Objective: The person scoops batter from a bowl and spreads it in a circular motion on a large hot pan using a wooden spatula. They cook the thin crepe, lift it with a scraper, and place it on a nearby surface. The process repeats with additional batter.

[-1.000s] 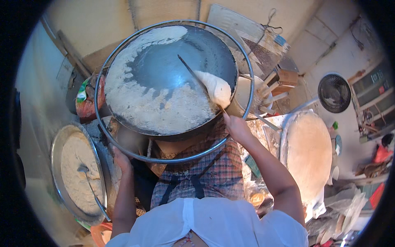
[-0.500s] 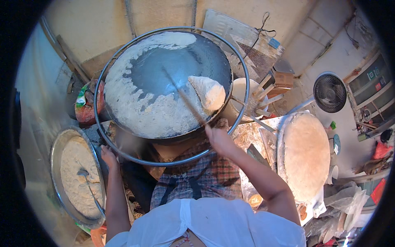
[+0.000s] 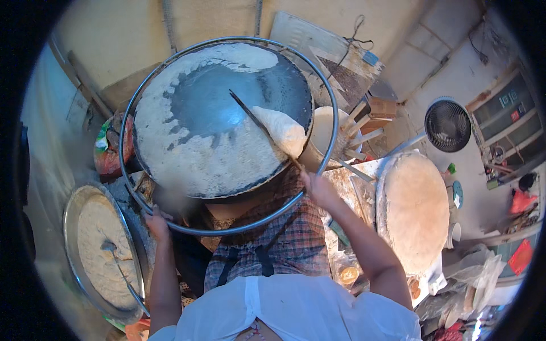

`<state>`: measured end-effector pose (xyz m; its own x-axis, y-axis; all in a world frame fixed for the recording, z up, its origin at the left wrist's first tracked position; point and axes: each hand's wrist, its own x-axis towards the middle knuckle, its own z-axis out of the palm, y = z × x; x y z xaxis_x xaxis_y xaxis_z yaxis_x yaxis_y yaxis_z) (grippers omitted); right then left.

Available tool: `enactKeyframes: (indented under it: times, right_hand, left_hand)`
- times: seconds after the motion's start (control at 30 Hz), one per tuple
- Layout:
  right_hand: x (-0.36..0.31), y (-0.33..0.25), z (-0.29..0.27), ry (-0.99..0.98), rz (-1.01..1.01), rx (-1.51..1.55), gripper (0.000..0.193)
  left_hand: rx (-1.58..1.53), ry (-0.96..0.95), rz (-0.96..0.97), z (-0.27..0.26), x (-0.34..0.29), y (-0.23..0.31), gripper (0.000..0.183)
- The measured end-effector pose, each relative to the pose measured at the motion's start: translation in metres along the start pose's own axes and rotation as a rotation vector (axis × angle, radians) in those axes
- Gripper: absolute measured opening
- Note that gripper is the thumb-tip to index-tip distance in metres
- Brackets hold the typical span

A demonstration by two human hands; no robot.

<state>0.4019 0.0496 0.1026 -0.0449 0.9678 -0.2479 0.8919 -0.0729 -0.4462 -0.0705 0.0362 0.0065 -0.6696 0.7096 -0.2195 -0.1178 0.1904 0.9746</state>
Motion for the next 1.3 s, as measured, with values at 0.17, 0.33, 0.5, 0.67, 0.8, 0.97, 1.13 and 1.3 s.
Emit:
enactKeyframes:
  times: [0.17,0.33,0.5,0.67,0.8,0.97,1.13,1.3]
  right_hand:
    - [0.034,-0.044,0.002,0.035,-0.237,-0.141,0.027]
    - [-0.012,0.021,0.020,-0.011,-0.260,-0.245,0.027]
    - [0.032,-0.030,0.010,0.113,-0.294,-0.161,0.021]
    - [-0.033,-0.007,0.011,-0.096,-0.105,-0.072,0.022]
    - [0.010,-0.017,0.005,0.097,-0.243,-0.201,0.027]
    - [-0.032,-0.029,0.017,-0.038,-0.232,0.028,0.037]
    - [0.011,-0.016,-0.007,0.124,-0.325,-0.162,0.020]
    - [-0.049,-0.024,0.038,0.210,-0.527,-0.063,0.025]
  left_hand:
    - [-0.028,0.145,0.102,-0.033,0.048,-0.002,0.044]
    - [0.041,-0.009,-0.136,-0.070,0.025,-0.033,0.053]
    - [-0.107,0.109,-0.148,0.004,-0.031,0.015,0.040]
    - [-0.032,-0.024,0.055,0.000,-0.006,0.005,0.027]
    - [0.141,0.076,0.152,-0.019,0.031,0.013,0.029]
    - [0.062,0.100,0.163,-0.075,0.056,-0.037,0.052]
    - [-0.076,0.187,0.001,-0.008,-0.021,0.019,0.056]
    - [-0.088,0.048,-0.065,0.008,-0.008,0.006,0.023]
